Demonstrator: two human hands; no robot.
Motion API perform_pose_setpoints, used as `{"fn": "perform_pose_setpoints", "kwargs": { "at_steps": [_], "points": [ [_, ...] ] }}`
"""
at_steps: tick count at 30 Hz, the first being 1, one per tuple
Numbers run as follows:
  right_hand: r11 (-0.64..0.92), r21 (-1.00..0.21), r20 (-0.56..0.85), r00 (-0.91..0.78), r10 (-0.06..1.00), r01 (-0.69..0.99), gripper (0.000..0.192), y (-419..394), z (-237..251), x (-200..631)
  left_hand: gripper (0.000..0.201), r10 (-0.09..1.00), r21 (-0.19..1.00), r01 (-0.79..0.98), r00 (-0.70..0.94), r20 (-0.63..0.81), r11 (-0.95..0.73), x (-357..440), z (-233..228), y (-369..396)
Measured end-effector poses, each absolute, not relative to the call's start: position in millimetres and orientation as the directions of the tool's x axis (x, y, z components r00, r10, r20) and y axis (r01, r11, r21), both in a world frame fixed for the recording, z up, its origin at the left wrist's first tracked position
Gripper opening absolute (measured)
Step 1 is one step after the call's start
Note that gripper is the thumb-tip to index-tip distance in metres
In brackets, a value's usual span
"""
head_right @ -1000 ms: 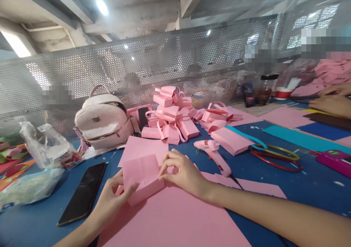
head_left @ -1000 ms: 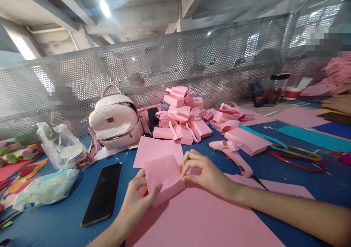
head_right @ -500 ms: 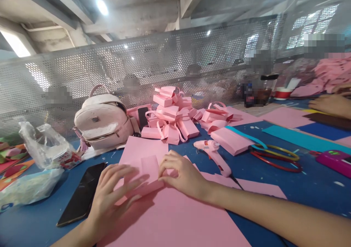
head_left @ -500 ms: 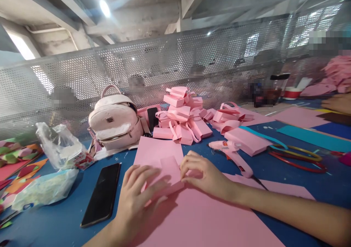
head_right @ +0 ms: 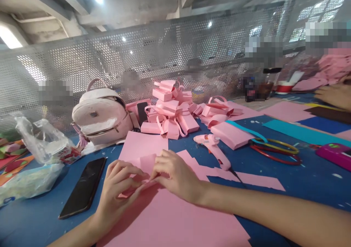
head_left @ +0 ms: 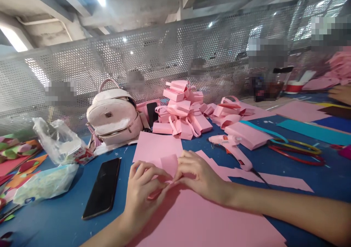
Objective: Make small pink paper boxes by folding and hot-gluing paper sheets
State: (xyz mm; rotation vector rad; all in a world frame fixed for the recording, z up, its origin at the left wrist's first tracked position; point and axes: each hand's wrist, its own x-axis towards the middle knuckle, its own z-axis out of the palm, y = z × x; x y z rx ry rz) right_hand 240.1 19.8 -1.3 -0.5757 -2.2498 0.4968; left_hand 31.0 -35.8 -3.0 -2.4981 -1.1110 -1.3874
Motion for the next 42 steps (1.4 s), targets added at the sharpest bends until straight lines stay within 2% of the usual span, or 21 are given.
{"fn": "perform_pose_setpoints", "kwargs": {
  "at_steps": [3, 6, 9, 16, 19, 22, 26, 29, 33, 35, 38, 42],
  "points": [
    [0.804, -0.557, 0.557, -0.625, 0.547, 0.207, 0.027, 26.1, 0.1, 249.2, 0.012, 0.539, 0.225, 0.627, 0.368, 0.758, -0.745, 26.1, -3.6, -35.9],
    [0.749, -0.633, 0.525, -0.602, 0.602, 0.196, 0.030, 32.2, 1.9, 258.9, 0.016, 0.542, 0.176, 0.660, 0.403, 0.737, -0.731, 16.2, -5.0, -34.7],
    [0.724, -0.662, 0.506, -0.596, 0.624, 0.196, 0.027, 34.3, 4.7, 263.6, 0.016, 0.551, 0.148, 0.685, 0.418, 0.723, -0.714, 9.4, -6.1, -32.2],
    [0.701, -0.679, 0.483, -0.587, 0.650, 0.217, 0.014, 35.1, 5.8, 264.3, 0.020, 0.576, 0.192, 0.689, 0.382, 0.723, -0.699, 12.8, -6.3, -32.4],
    [0.698, -0.686, 0.501, -0.564, 0.657, 0.204, 0.014, 36.6, 3.2, 267.0, 0.021, 0.570, 0.187, 0.685, 0.387, 0.725, -0.704, 10.8, -6.8, -33.5],
    [0.674, -0.699, 0.474, -0.552, 0.686, 0.238, 0.014, 36.9, 1.1, 268.7, 0.019, 0.583, 0.194, 0.682, 0.400, 0.707, -0.705, 6.2, -8.5, -31.3],
    [0.654, -0.724, 0.462, -0.549, 0.696, 0.220, 0.004, 38.8, -0.8, 268.6, 0.016, 0.595, 0.208, 0.680, 0.403, 0.696, -0.704, 1.1, -10.8, -24.8],
    [0.637, -0.749, 0.467, -0.536, 0.703, 0.183, 0.015, 40.9, -2.1, 267.8, 0.015, 0.585, 0.214, 0.667, 0.399, 0.706, -0.714, 0.8, -10.7, -22.5],
    [0.594, -0.771, 0.416, -0.524, 0.743, 0.229, 0.017, 39.3, -3.6, 266.4, 0.017, 0.581, 0.220, 0.650, 0.412, 0.702, -0.727, 1.8, -10.5, -25.1],
    [0.592, -0.769, 0.405, -0.533, 0.743, 0.241, 0.016, 38.7, -4.1, 266.1, 0.016, 0.603, 0.261, 0.631, 0.417, 0.680, -0.730, 0.2, -12.1, -26.4],
    [0.585, -0.782, 0.428, -0.498, 0.754, 0.214, 0.014, 42.5, -5.2, 266.8, 0.015, 0.710, 0.474, 0.562, 0.334, 0.620, -0.678, -3.9, -17.7, -25.5],
    [0.475, -0.860, 0.376, -0.397, 0.837, 0.188, 0.025, 51.5, -9.7, 268.0, 0.057, 0.854, 0.782, 0.344, 0.215, 0.474, -0.520, -5.1, -27.8, -19.9]
  ]
}}
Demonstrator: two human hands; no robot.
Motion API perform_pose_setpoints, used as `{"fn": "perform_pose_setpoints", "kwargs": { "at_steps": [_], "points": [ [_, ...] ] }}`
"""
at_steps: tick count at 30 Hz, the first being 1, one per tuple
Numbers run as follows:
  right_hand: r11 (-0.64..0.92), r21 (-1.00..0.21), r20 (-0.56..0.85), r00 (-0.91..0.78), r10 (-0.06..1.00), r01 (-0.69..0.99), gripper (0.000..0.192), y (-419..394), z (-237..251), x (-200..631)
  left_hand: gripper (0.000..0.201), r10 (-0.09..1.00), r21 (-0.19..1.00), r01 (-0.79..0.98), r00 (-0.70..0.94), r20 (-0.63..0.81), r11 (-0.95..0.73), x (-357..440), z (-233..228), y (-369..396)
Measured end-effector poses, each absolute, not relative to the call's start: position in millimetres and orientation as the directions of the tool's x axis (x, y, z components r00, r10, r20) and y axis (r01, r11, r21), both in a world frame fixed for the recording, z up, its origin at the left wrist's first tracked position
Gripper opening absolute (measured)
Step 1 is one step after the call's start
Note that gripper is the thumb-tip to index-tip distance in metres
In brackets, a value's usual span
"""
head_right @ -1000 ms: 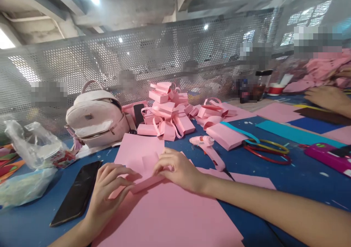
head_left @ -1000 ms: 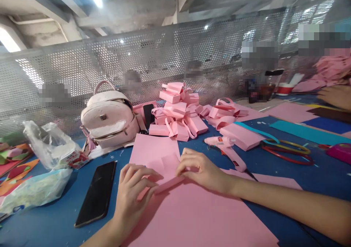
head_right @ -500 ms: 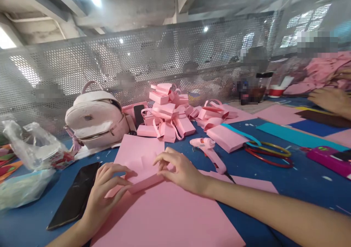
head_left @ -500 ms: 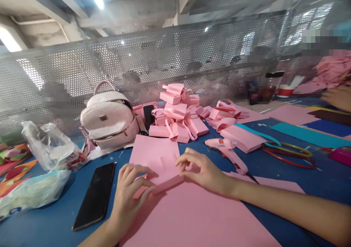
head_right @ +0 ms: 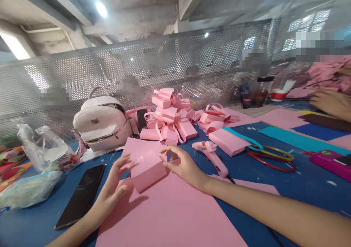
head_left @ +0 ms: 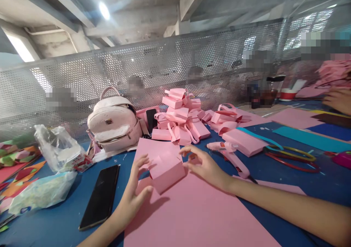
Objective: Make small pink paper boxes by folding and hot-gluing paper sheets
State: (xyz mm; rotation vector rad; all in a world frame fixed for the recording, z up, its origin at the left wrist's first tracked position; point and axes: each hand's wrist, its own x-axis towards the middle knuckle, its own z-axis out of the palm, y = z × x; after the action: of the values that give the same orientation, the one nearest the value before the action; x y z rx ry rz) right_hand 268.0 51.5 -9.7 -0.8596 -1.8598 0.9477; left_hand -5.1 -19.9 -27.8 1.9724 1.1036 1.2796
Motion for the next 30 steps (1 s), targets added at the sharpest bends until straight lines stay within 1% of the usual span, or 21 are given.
{"fn": "perform_pose_setpoints", "kwargs": {
  "at_steps": [2, 4, 7, 9, 11, 13, 14, 17, 18, 19, 20, 21, 23, 25, 26, 28, 30],
  "points": [
    [0.405, -0.897, 0.316, -0.385, 0.867, 0.175, 0.032, 53.1, -12.9, 267.5, 0.068, 0.887, 0.854, 0.259, 0.239, 0.395, -0.450, -2.7, -31.5, -17.9],
    [0.369, -0.914, 0.279, -0.398, 0.874, 0.170, 0.030, 51.7, -15.2, 266.0, 0.072, 0.896, 0.876, 0.230, 0.250, 0.367, -0.423, 0.4, -33.0, -17.5],
    [0.367, -0.912, 0.256, -0.444, 0.859, 0.183, 0.027, 46.7, -15.4, 263.5, 0.061, 0.882, 0.841, 0.283, 0.250, 0.400, -0.462, 3.9, -30.4, -19.3],
    [0.369, -0.910, 0.243, -0.475, 0.845, 0.190, 0.034, 42.9, -14.6, 262.6, 0.051, 0.858, 0.783, 0.353, 0.263, 0.442, -0.512, 5.0, -26.5, -21.5],
    [0.370, -0.910, 0.234, -0.506, 0.830, 0.186, 0.045, 38.8, -14.5, 262.4, 0.043, 0.816, 0.680, 0.452, 0.298, 0.495, -0.578, 5.5, -22.3, -24.6],
    [0.356, -0.919, 0.212, -0.546, 0.811, 0.172, 0.063, 33.5, -14.9, 262.1, 0.037, 0.742, 0.521, 0.543, 0.354, 0.569, -0.658, 6.0, -19.0, -29.5],
    [0.339, -0.925, 0.188, -0.566, 0.803, 0.173, 0.074, 30.1, -15.0, 261.5, 0.036, 0.692, 0.424, 0.578, 0.387, 0.610, -0.697, 6.6, -18.0, -33.0],
    [0.265, -0.944, 0.099, -0.596, 0.797, 0.198, 0.106, 17.3, -12.8, 257.3, 0.037, 0.484, 0.090, 0.621, 0.503, 0.716, -0.778, 10.2, -18.1, -48.2],
    [0.245, -0.950, 0.082, -0.602, 0.795, 0.194, 0.113, 12.7, -11.3, 255.1, 0.040, 0.415, -0.014, 0.620, 0.542, 0.730, -0.785, 12.2, -18.9, -54.3],
    [0.226, -0.958, 0.072, -0.610, 0.789, 0.179, 0.115, 8.2, -9.5, 252.7, 0.042, 0.390, -0.065, 0.636, 0.547, 0.741, -0.769, 14.5, -20.0, -60.6],
    [0.205, -0.966, 0.064, -0.621, 0.782, 0.159, 0.117, 4.1, -7.8, 250.4, 0.044, 0.379, -0.087, 0.645, 0.546, 0.747, -0.759, 16.9, -21.1, -66.6],
    [0.183, -0.973, 0.052, -0.632, 0.773, 0.143, 0.118, 0.5, -6.0, 248.2, 0.047, 0.381, -0.086, 0.646, 0.545, 0.747, -0.758, 19.3, -22.4, -71.8],
    [0.153, -0.978, 0.027, -0.641, 0.767, 0.142, 0.122, -4.9, -2.7, 244.9, 0.058, 0.409, -0.054, 0.644, 0.546, 0.731, -0.763, 23.3, -24.7, -78.9],
    [0.161, -0.975, 0.029, -0.632, 0.775, 0.152, 0.126, -8.0, 0.7, 242.9, 0.069, 0.445, -0.022, 0.656, 0.537, 0.716, -0.755, 24.7, -26.8, -80.3],
    [0.176, -0.974, 0.046, -0.633, 0.773, 0.145, 0.125, -8.9, 2.6, 242.4, 0.073, 0.453, -0.017, 0.664, 0.528, 0.718, -0.747, 24.3, -27.6, -79.0],
    [0.194, -0.975, 0.079, -0.647, 0.759, 0.108, 0.115, -9.8, 6.3, 241.9, 0.079, 0.417, -0.046, 0.654, 0.533, 0.737, -0.755, 22.1, -28.5, -73.4],
    [0.179, -0.981, 0.081, -0.664, 0.743, 0.080, 0.103, -9.8, 8.7, 241.8, 0.085, 0.315, -0.109, 0.599, 0.558, 0.767, -0.793, 19.9, -28.0, -66.1]
  ]
}}
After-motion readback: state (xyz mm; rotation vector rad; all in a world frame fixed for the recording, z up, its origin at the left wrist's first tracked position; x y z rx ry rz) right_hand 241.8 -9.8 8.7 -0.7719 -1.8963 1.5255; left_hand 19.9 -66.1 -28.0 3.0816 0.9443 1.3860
